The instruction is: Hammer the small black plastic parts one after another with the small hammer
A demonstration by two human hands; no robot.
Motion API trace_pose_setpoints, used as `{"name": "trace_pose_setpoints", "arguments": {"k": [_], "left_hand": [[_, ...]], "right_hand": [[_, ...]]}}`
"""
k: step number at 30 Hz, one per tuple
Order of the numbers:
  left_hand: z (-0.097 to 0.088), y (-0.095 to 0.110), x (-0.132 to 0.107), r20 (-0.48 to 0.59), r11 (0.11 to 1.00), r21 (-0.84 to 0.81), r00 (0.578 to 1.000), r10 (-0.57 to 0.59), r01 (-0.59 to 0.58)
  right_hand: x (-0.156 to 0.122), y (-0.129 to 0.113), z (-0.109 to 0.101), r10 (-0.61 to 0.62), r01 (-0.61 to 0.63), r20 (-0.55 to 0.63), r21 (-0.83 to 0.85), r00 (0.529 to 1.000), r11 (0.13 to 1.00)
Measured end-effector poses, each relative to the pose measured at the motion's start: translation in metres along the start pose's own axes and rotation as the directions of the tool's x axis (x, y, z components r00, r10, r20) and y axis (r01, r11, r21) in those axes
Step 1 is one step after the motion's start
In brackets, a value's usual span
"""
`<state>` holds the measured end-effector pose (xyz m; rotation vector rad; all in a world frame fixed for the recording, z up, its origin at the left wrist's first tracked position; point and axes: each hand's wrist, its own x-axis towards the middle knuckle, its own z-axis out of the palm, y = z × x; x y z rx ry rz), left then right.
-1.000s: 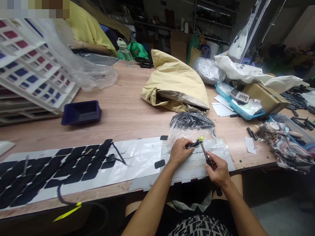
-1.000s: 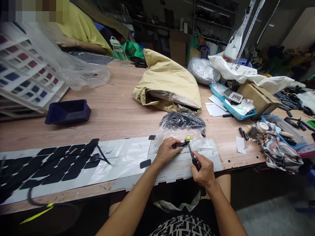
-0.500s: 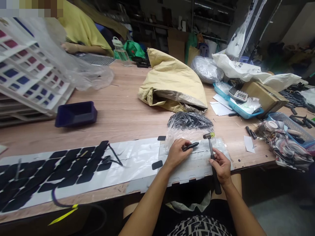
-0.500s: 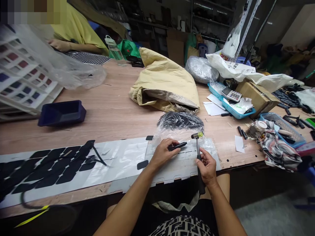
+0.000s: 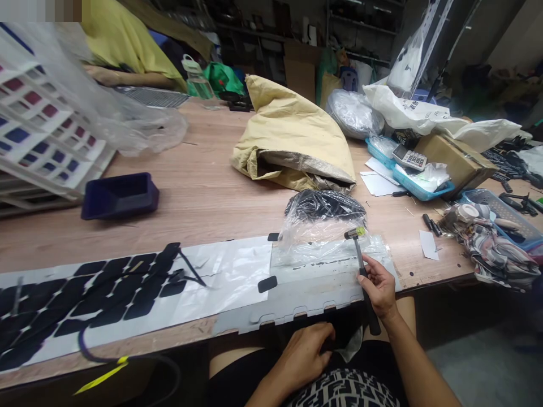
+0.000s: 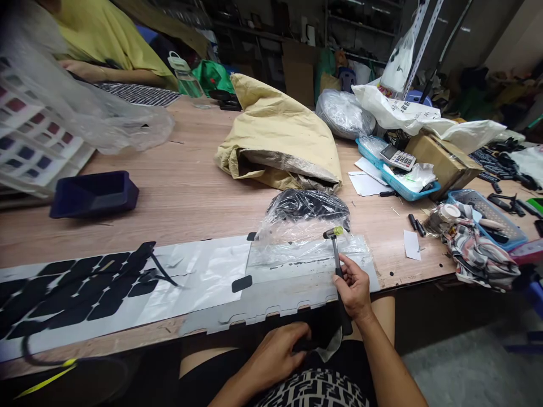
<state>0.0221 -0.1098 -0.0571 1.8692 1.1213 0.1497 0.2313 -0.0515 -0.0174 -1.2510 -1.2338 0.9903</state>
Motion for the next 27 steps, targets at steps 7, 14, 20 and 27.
{"name": "trace_pose_setpoints", "arguments": {"k": [7, 14, 20, 27], "left_hand": [[0.001, -0.012, 0.006, 0.071, 0.984, 0.109, 0.986, -0.152, 0.144], [-0.084, 0.047, 0.016, 0.112, 0.955, -0.229, 0.970, 0.216, -0.186], [-0.148, 0.026, 0.096, -0.619, 0.943, 0.244, 0.785, -0.030, 0.228], [-0.189, 0.003, 0.142, -0.723, 0.869, 0.257, 0.681, -0.117, 0.423]], "right_hand": [[-0.001, 0.004, -0.001, -0.004, 0.003, -0.009, -0.040, 1.000, 0.999], [-0.001, 0.001, 0.000, -0.014, 0.014, 0.005, -0.044, 1.000, 0.999], [-0.001, 0.004, -0.001, -0.010, 0.011, 0.014, -0.066, 1.000, 0.998], [-0.002, 0.005, -0.001, -0.042, 0.044, 0.022, -0.117, 0.999, 0.992]]}}
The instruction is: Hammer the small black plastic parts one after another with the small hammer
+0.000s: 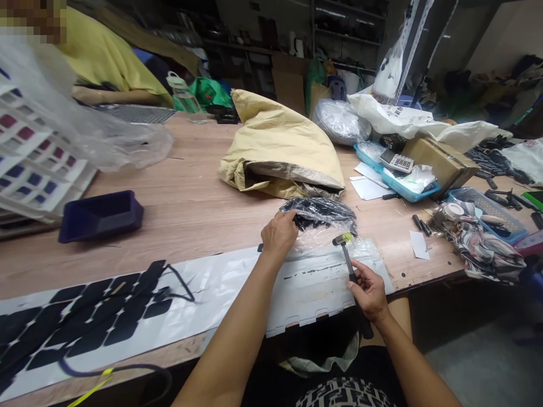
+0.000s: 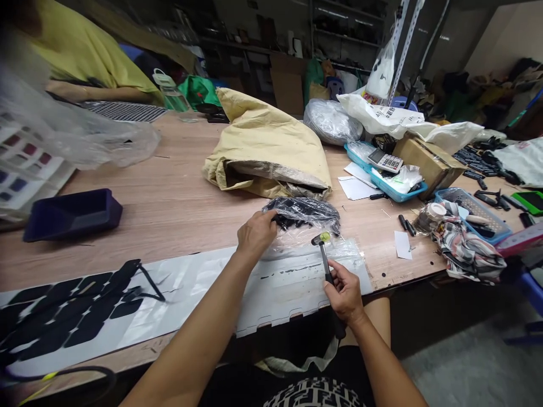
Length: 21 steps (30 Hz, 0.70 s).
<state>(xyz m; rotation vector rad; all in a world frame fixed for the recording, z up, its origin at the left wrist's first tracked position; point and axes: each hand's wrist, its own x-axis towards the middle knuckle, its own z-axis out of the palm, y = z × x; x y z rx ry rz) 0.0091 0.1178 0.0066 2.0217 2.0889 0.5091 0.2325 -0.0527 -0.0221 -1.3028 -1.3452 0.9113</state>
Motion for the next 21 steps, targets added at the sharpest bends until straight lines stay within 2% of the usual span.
{"name": "trace_pose_setpoints", "arguments": {"k": [5, 11, 14, 17, 21], "left_hand": [[0.005, -0.006, 0.010, 0.043, 0.993, 0.054, 0.993, 0.106, -0.108], [0.005, -0.009, 0.014, 0.065, 0.986, 0.117, 0.992, 0.112, -0.119], [0.005, -0.012, 0.013, 0.070, 0.969, 0.146, 0.979, 0.191, -0.199], [0.006, -0.016, 0.012, 0.122, 0.947, 0.158, 0.957, 0.262, -0.279], [0.005, -0.019, 0.012, 0.151, 0.944, 0.171, 0.954, 0.260, -0.284]], "right_hand": [[0.000, 0.000, 0.001, -0.014, 0.014, 0.001, -0.016, 1.000, 1.000], [-0.001, 0.000, 0.000, -0.023, 0.024, 0.010, -0.036, 1.000, 0.999], [-0.001, 0.000, 0.000, -0.017, 0.017, 0.002, -0.038, 1.000, 0.999], [-0.001, -0.001, 0.001, -0.022, 0.022, -0.003, -0.033, 1.000, 0.999], [0.000, 0.000, 0.000, -0.025, 0.025, -0.013, -0.040, 1.000, 0.999]]}}
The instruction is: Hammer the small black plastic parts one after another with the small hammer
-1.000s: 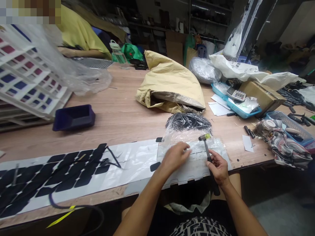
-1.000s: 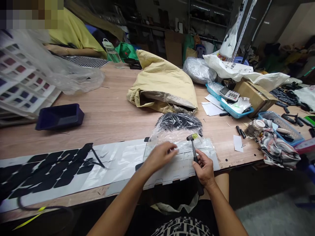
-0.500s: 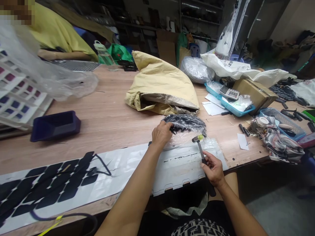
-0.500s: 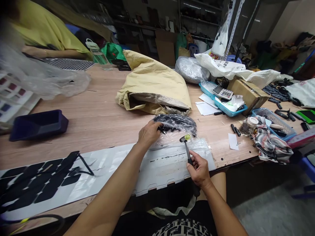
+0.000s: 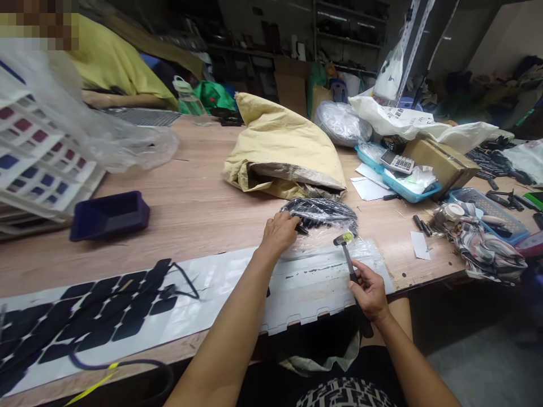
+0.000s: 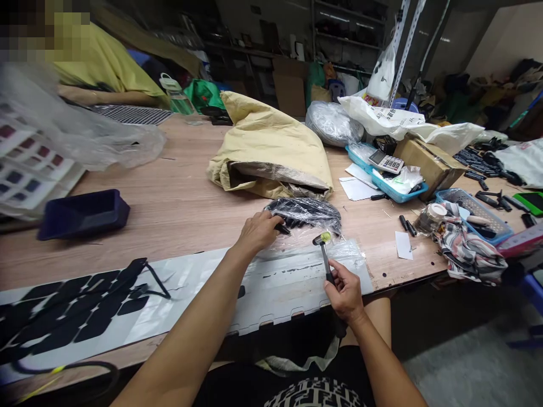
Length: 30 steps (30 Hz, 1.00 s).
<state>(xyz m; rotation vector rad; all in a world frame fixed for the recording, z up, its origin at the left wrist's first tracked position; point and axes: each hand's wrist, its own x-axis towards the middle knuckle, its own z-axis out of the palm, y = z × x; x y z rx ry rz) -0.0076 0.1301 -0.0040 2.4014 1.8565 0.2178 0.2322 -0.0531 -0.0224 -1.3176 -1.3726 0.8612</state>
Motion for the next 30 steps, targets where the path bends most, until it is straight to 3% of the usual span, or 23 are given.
{"name": "trace_pose_setpoints", "arguments": {"k": [3, 7, 13, 16, 20, 30], "left_hand": [[-0.004, 0.000, -0.003, 0.006, 0.999, -0.011, 0.999, 0.049, -0.049], [-0.012, 0.005, -0.017, -0.009, 0.976, -0.148, 0.987, 0.159, -0.159], [-0.005, 0.031, -0.054, -0.106, 0.887, -0.396, 0.971, 0.213, -0.238], [0.012, 0.041, -0.066, -0.084, 0.861, -0.471, 0.981, 0.176, -0.194], [0.030, 0.040, -0.069, -0.095, 0.798, -0.586, 0.990, 0.105, -0.141], [0.032, 0.030, -0.066, -0.104, 0.673, -0.725, 0.989, 0.105, -0.147]], "right_hand": [[0.000, 0.000, 0.000, -0.005, 0.005, 0.000, 0.002, 1.000, 1.000], [0.000, -0.001, 0.000, -0.002, 0.002, -0.009, 0.020, 1.000, 1.000], [-0.003, 0.001, 0.000, 0.005, -0.005, -0.012, 0.051, 1.000, 0.999], [-0.004, 0.004, -0.001, -0.004, 0.004, 0.011, 0.048, 1.000, 0.999], [-0.002, 0.003, -0.003, -0.011, 0.009, 0.080, 0.027, 0.997, 1.000], [-0.003, -0.013, 0.009, -0.080, 0.096, 0.101, -0.175, 0.992, 0.980]]}}
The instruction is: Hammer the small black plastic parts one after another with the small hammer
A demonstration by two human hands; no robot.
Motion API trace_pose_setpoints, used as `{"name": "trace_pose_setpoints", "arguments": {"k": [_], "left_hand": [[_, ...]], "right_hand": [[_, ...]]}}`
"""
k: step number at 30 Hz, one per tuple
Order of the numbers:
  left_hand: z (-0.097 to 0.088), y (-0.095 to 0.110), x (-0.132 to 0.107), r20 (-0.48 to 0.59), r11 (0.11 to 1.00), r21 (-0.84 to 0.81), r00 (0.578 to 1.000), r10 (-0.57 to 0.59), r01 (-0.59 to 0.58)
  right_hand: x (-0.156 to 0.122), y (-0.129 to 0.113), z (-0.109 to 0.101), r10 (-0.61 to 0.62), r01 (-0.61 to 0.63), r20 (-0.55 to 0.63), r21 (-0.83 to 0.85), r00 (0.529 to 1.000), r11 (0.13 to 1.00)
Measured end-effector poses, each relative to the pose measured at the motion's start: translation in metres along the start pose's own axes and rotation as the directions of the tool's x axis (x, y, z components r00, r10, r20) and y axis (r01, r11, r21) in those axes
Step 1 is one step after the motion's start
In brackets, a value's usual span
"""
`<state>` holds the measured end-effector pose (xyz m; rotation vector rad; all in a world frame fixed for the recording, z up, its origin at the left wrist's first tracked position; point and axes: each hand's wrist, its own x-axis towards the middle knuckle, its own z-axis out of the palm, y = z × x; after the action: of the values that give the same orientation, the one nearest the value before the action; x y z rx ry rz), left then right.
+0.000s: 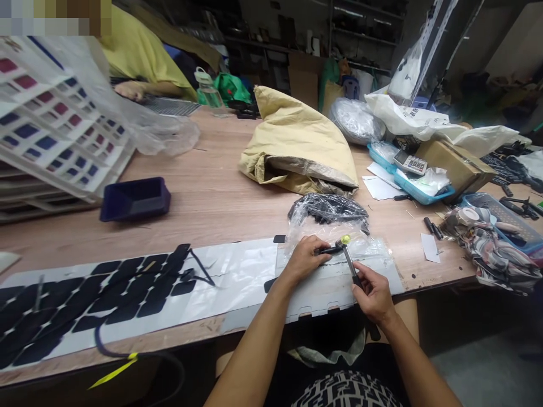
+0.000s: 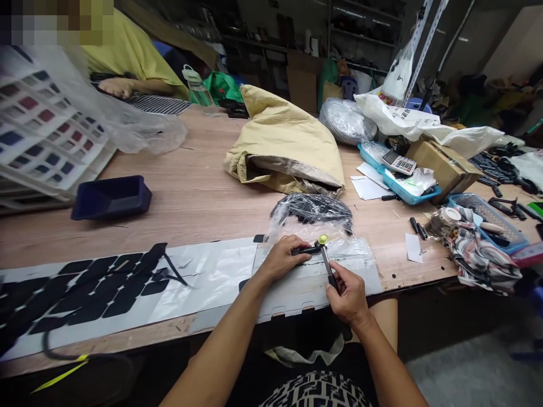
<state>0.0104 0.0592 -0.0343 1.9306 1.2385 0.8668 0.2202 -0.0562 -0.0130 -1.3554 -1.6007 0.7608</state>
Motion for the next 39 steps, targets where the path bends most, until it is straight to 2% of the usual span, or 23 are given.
{"name": "trace_pose_setpoints", "arguments": {"k": [5, 9, 12, 17, 21, 25, 29, 32, 35, 37, 39], "left_hand": [[0.001, 0.002, 0.000, -0.011, 1.000, 0.014, 1.000, -0.008, 0.008], [0.001, 0.003, 0.000, -0.001, 1.000, 0.024, 1.000, -0.006, 0.006], [0.001, 0.003, 0.000, 0.006, 1.000, 0.020, 1.000, -0.008, 0.008], [0.001, 0.001, 0.000, -0.007, 1.000, 0.015, 1.000, -0.024, 0.024], [0.001, 0.001, 0.000, -0.008, 1.000, 0.021, 1.000, -0.015, 0.016], [0.002, 0.003, -0.001, -0.009, 0.999, 0.043, 1.000, -0.015, 0.015], [0.002, 0.005, -0.001, -0.009, 0.999, 0.052, 1.000, -0.014, 0.014], [-0.005, 0.012, -0.004, -0.010, 0.999, -0.036, 1.000, 0.012, -0.013], [-0.015, 0.029, -0.021, -0.018, 0.981, -0.190, 0.999, 0.031, -0.033], [-0.021, 0.046, -0.043, 0.057, 0.954, -0.300, 0.998, 0.020, -0.002], [-0.022, 0.062, -0.069, 0.260, 0.916, -0.390, 0.965, 0.013, 0.093]], "right_hand": [[0.002, -0.015, 0.006, -0.131, 0.132, 0.010, -0.128, 0.991, 0.983], [0.002, -0.018, 0.008, -0.227, 0.236, 0.069, -0.210, 0.971, 0.949], [0.001, -0.015, 0.008, -0.210, 0.223, 0.077, -0.231, 0.975, 0.947], [0.001, -0.015, 0.001, -0.153, 0.151, 0.008, -0.206, 0.988, 0.967], [0.001, -0.008, -0.002, -0.139, 0.142, 0.032, -0.204, 0.990, 0.969], [0.000, 0.008, 0.000, 0.003, -0.002, 0.009, -0.033, 1.000, 0.999], [0.002, 0.015, -0.001, 0.125, -0.101, -0.087, 0.241, 0.988, 0.965], [0.004, 0.012, -0.006, 0.162, -0.113, -0.100, 0.378, 0.982, 0.919], [0.004, 0.008, -0.011, 0.179, -0.124, -0.090, 0.431, 0.980, 0.894], [0.004, 0.008, -0.012, 0.179, -0.124, -0.085, 0.441, 0.980, 0.889], [0.003, 0.008, -0.012, 0.176, -0.124, -0.081, 0.438, 0.981, 0.890]]}}
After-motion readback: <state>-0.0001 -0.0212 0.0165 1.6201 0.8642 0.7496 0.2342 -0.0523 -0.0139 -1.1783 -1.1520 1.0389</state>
